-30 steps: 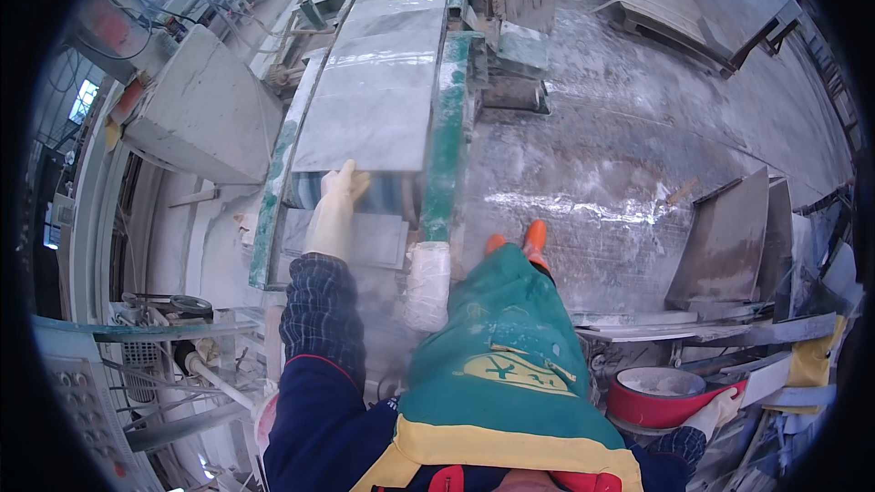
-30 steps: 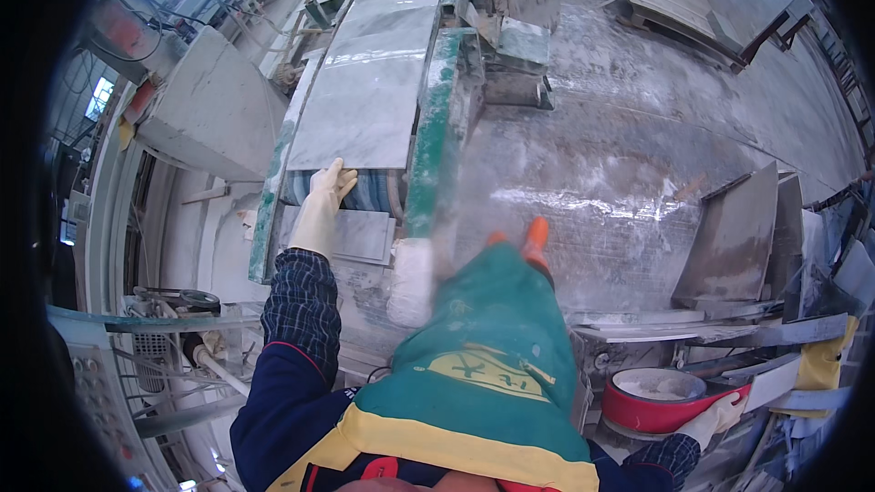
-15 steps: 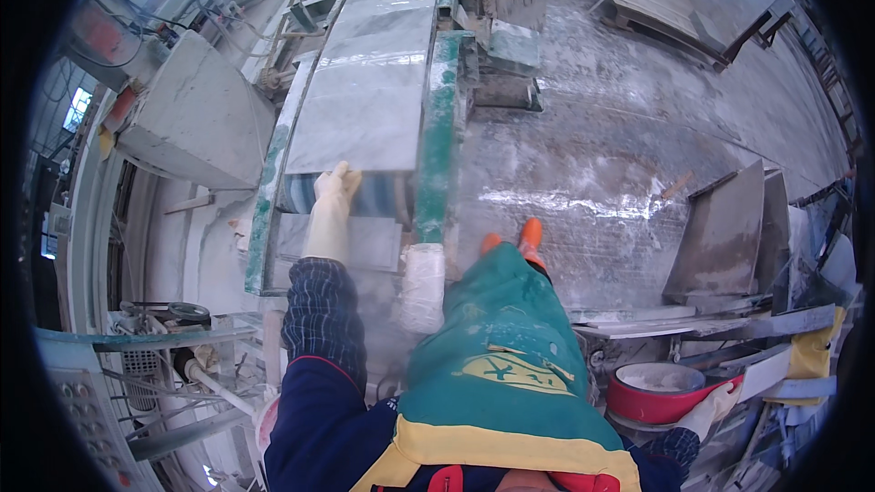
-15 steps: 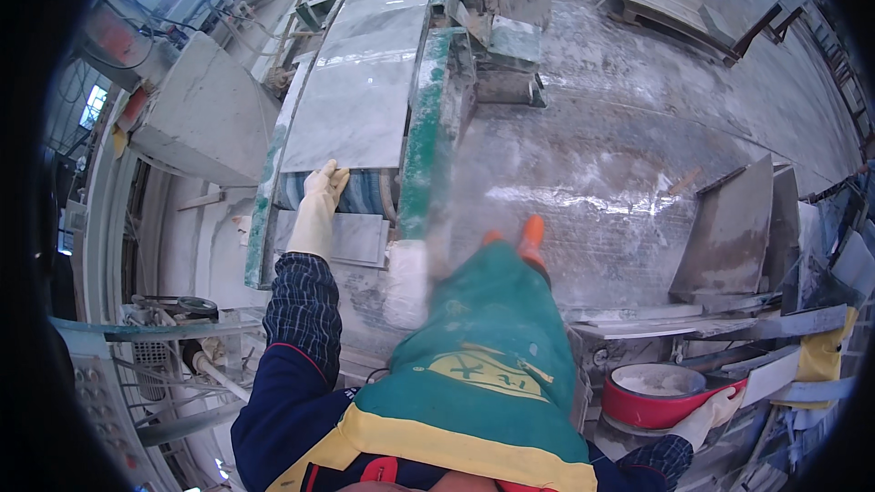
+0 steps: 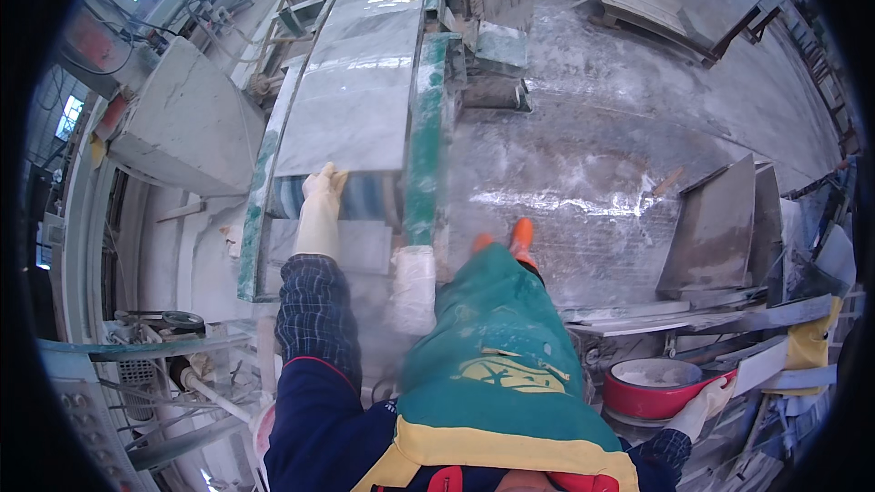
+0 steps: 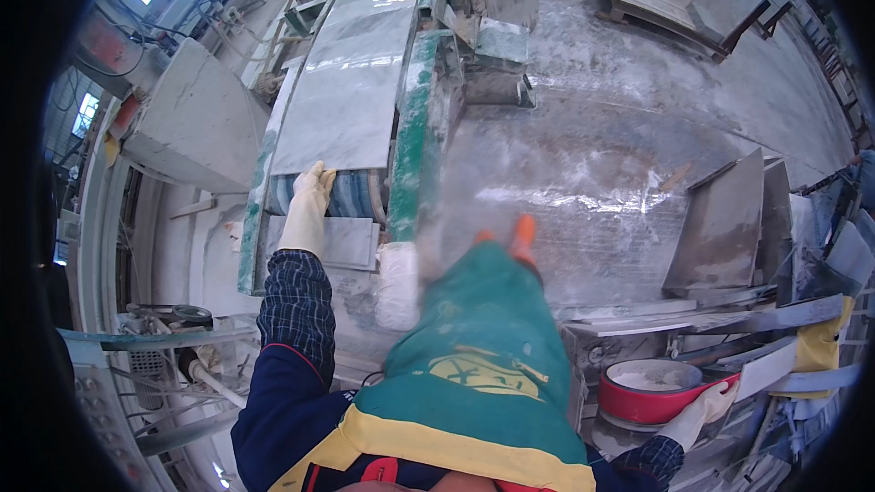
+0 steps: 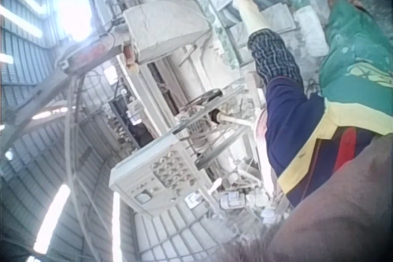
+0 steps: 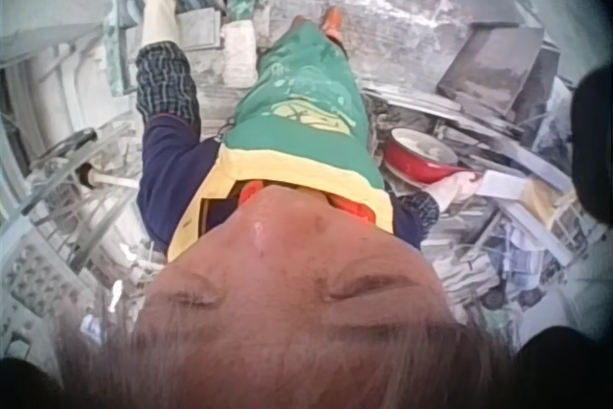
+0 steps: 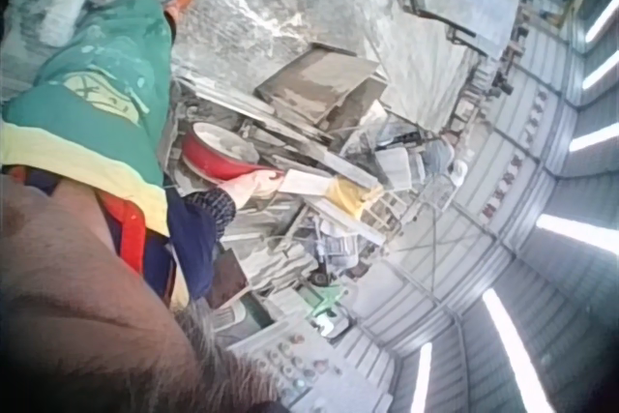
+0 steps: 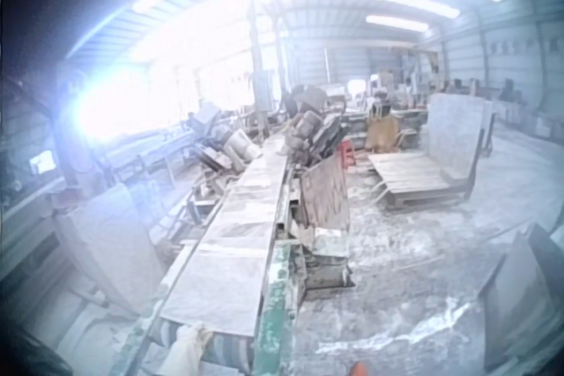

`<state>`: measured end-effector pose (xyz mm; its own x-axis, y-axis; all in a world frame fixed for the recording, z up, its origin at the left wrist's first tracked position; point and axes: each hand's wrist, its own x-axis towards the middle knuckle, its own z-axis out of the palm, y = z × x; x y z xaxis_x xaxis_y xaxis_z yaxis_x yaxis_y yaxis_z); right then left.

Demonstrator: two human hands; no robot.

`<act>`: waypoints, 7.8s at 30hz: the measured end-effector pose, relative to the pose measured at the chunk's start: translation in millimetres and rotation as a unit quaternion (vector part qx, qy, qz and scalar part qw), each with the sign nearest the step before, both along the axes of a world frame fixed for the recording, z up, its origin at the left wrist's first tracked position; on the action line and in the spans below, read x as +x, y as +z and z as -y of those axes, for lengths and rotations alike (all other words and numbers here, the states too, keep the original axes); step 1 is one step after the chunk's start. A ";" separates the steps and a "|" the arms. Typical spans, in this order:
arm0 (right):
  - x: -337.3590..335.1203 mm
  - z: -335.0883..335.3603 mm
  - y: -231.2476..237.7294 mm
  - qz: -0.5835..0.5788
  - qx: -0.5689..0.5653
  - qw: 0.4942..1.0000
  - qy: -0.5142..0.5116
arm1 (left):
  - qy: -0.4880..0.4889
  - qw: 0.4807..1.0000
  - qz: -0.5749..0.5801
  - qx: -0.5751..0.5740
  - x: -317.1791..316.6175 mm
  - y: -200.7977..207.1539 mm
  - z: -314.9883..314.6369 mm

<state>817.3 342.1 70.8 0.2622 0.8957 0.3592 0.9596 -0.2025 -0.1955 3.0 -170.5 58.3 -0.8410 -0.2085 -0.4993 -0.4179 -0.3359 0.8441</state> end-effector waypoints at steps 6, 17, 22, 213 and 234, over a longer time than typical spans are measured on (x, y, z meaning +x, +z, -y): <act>-5.6 7.6 5.1 0.081 0.005 0.996 0.028 | 0.026 1.000 0.009 0.002 -5.5 3.0 -3.3; 25.5 -23.5 6.4 0.178 0.065 0.982 0.021 | -0.251 0.917 0.006 -0.310 -8.7 24.3 27.6; 55.9 -81.0 1.2 0.141 -0.011 0.986 -0.091 | -0.334 0.738 0.001 -0.586 2.4 69.4 12.6; -694.2 187.6 166.2 0.097 -0.113 0.477 0.866 | 0.092 0.959 -0.114 0.242 43.3 45.7 -60.5; 62.3 -110.8 -10.2 0.143 -0.105 0.984 0.033 | 0.074 0.981 -0.083 0.162 21.1 6.4 -25.4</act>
<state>879.6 452.9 60.6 0.1155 0.9696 0.2156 0.9817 -0.1445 0.1238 24.1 -145.1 64.7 -0.8885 -0.1878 -0.4186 -0.2104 -0.6440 0.7355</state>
